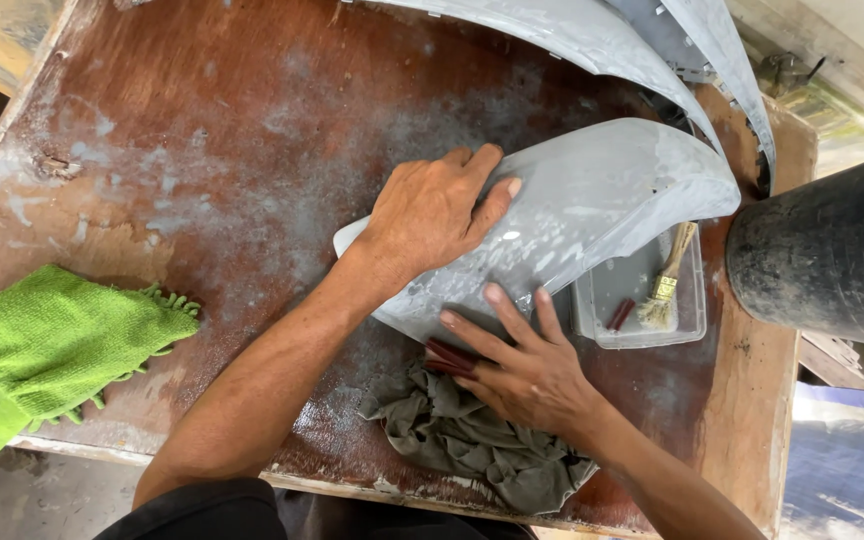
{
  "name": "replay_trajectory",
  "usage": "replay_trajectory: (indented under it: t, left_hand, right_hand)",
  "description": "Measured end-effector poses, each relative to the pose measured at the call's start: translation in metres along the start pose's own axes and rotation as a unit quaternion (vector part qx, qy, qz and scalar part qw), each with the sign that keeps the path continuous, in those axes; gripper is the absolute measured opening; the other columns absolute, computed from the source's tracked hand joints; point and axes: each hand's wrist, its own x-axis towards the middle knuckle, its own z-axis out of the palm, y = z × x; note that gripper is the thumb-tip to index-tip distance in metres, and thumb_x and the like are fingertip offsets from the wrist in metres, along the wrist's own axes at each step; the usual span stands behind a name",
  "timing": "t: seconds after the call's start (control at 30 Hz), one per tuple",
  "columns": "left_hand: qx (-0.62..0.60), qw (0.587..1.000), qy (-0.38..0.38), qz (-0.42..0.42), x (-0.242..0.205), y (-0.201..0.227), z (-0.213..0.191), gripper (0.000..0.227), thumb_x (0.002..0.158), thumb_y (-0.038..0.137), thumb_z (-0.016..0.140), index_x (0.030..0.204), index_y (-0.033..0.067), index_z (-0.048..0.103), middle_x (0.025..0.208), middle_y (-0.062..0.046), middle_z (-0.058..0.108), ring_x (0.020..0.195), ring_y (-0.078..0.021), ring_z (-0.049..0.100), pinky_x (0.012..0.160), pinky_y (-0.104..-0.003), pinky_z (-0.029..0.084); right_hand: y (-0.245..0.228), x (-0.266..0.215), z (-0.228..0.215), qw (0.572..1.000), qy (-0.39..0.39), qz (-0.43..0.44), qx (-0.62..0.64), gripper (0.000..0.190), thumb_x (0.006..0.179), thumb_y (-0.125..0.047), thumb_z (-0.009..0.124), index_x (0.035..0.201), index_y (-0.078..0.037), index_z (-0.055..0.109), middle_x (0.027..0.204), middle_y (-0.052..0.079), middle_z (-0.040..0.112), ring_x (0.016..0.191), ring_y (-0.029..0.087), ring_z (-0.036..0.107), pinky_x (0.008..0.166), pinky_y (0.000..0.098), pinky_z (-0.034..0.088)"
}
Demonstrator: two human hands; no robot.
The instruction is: The person sands a grey plastic car part on a wooden table using a sanding block. They hold the part with one hand and rub the surface with the block in the other, occasionally dipping the block into a container of water. The person also uses a brush to clean the surface of the part.
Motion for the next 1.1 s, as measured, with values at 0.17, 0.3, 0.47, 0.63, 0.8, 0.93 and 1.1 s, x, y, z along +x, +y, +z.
replay_trajectory:
  t: [0.17, 0.3, 0.47, 0.63, 0.8, 0.93, 1.1]
  left_hand:
    - [-0.013, 1.000, -0.006, -0.002, 0.001, 0.000, -0.002, 0.043, 0.106, 0.043, 0.041, 0.119, 0.0070, 0.059, 0.080, -0.018, 0.065, 0.062, -0.0437, 0.070, 0.057, -0.053, 0.056]
    - [-0.021, 1.000, -0.001, -0.001, 0.001, 0.000, 0.002, 0.042, 0.105, 0.042, 0.043, 0.122, 0.0065, 0.059, 0.080, -0.019, 0.065, 0.062, -0.0448, 0.070, 0.057, -0.055, 0.055]
    - [-0.021, 1.000, 0.002, 0.002, 0.001, 0.003, -0.003, 0.043, 0.106, 0.041, 0.042, 0.123, 0.0058, 0.060, 0.079, -0.018, 0.065, 0.060, -0.0419, 0.070, 0.055, -0.052, 0.056]
    - [-0.021, 1.000, -0.003, 0.001, 0.001, 0.001, 0.000, 0.044, 0.106, 0.042, 0.042, 0.124, 0.0063, 0.060, 0.077, -0.017, 0.065, 0.058, -0.0407, 0.069, 0.054, -0.051, 0.055]
    - [-0.012, 1.000, 0.003, 0.002, 0.002, 0.002, 0.000, 0.043, 0.107, 0.042, 0.042, 0.126, 0.0076, 0.060, 0.077, -0.016, 0.064, 0.058, -0.0393, 0.069, 0.053, -0.050, 0.055]
    - [-0.027, 1.000, -0.011, 0.006, 0.003, 0.002, 0.000, 0.045, 0.105, 0.044, 0.043, 0.127, 0.0081, 0.060, 0.081, -0.018, 0.064, 0.063, -0.0441, 0.069, 0.057, -0.055, 0.055]
    - [-0.003, 1.000, -0.009, 0.007, 0.004, 0.002, 0.001, 0.044, 0.106, 0.045, 0.044, 0.128, 0.0097, 0.061, 0.080, -0.017, 0.064, 0.063, -0.0436, 0.069, 0.057, -0.055, 0.055]
  right_hand:
    - [0.010, -0.021, -0.012, 1.000, -0.019, -0.012, 0.005, 0.028, 0.099, -0.042, 0.055, 0.081, -0.021, 0.059, 0.157, -0.009, 0.050, 0.151, 0.030, 0.036, 0.124, 0.0601, 0.001]
    - [0.015, -0.037, -0.017, 0.999, -0.035, -0.012, -0.017, 0.018, 0.099, -0.043, 0.053, 0.104, -0.032, 0.067, 0.159, -0.011, 0.048, 0.152, 0.030, 0.034, 0.124, 0.0614, 0.003]
    - [0.014, -0.033, 0.008, 0.998, -0.038, -0.007, -0.048, 0.018, 0.097, -0.047, 0.056, 0.102, -0.032, 0.064, 0.161, -0.015, 0.041, 0.154, 0.029, 0.024, 0.124, 0.0618, -0.005]
    - [0.049, -0.033, 0.012, 0.995, 0.017, 0.037, -0.088, 0.037, 0.102, -0.052, 0.047, 0.132, -0.038, 0.064, 0.164, -0.009, 0.039, 0.157, 0.036, 0.010, 0.121, 0.0663, -0.007]
    - [0.026, -0.041, 0.029, 0.996, 0.048, 0.060, -0.053, 0.044, 0.105, -0.058, 0.032, 0.138, -0.043, 0.056, 0.159, -0.014, 0.045, 0.158, 0.032, 0.012, 0.124, 0.0633, -0.005]
    - [0.026, -0.052, 0.024, 0.997, 0.049, 0.057, -0.024, 0.022, 0.099, -0.051, 0.052, 0.112, -0.046, 0.069, 0.154, -0.015, 0.052, 0.154, 0.031, 0.029, 0.124, 0.0641, 0.003]
    - [0.057, -0.029, -0.004, 0.987, 0.107, 0.110, -0.048, 0.036, 0.104, -0.049, 0.048, 0.102, -0.032, 0.079, 0.154, 0.002, 0.054, 0.155, 0.040, 0.017, 0.123, 0.0666, -0.002]
